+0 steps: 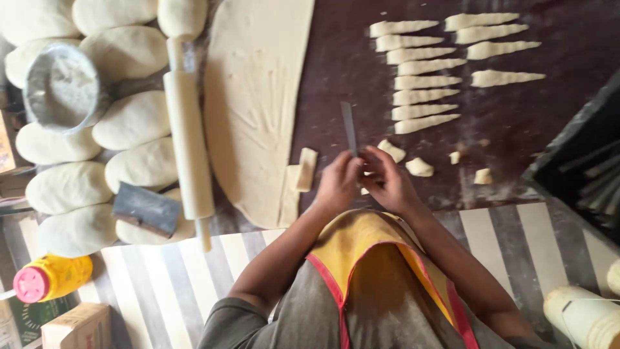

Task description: Preparing dough cones by wrapping thin strips of dough around metal cone molds.

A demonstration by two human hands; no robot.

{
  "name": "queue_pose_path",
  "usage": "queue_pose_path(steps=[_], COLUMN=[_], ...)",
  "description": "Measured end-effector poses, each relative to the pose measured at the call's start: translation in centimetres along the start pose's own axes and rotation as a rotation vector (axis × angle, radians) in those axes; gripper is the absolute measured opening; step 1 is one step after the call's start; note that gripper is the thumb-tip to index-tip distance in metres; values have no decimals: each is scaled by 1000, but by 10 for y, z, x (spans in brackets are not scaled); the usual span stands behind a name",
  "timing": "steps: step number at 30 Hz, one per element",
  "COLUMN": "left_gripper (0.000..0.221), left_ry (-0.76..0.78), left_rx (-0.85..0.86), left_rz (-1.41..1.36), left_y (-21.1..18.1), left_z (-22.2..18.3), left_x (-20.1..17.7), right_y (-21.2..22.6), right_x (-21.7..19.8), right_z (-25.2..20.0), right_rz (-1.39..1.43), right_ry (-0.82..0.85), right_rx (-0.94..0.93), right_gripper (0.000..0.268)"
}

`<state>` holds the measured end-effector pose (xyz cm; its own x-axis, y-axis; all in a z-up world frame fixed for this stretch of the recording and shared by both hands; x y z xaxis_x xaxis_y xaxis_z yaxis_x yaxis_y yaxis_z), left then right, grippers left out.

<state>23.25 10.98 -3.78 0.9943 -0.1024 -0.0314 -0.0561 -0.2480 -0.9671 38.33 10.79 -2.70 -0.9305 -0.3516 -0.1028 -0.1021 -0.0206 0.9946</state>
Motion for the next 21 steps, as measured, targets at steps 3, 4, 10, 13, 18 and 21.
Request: queue_pose_path(steps=[3,4,10,13,18,21], left_gripper=[20,20,17,15,27,52], left_ry=[-275,-271,-412,-377,-253,-33], left_rx=[-40,-41,-87,-5,-190,267], left_rz=[-127,-131,-314,-357,-61,-35], left_y=[-16,1,77,94,98,21], left_z=[-24,-28,-76,-85,-84,-64], left_x=[-87,-114,-224,-237,-217,-204], right_y=[-11,-17,-76,-81,-85,-22], right_x=[54,72,134,139,131,147], right_z=[29,39,66,77,59,54], right_rz=[65,61,-824,-881,-77,228], right_ry=[7,4,7,-188,-274,-153], right_rx=[-7,-4,346,221,151,61], right_gripper=[45,45,30,17,17,23])
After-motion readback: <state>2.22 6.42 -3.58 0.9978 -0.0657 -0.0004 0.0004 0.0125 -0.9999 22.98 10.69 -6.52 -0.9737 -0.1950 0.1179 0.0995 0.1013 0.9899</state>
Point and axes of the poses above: each hand's wrist, its own z-axis towards the middle knuckle, its own x-axis out of the palm, y = z × x, the point moved 6 cm from there along z, towards the middle knuckle, and after that the axes turned 1 degree about -x, right-handed, at the moved point
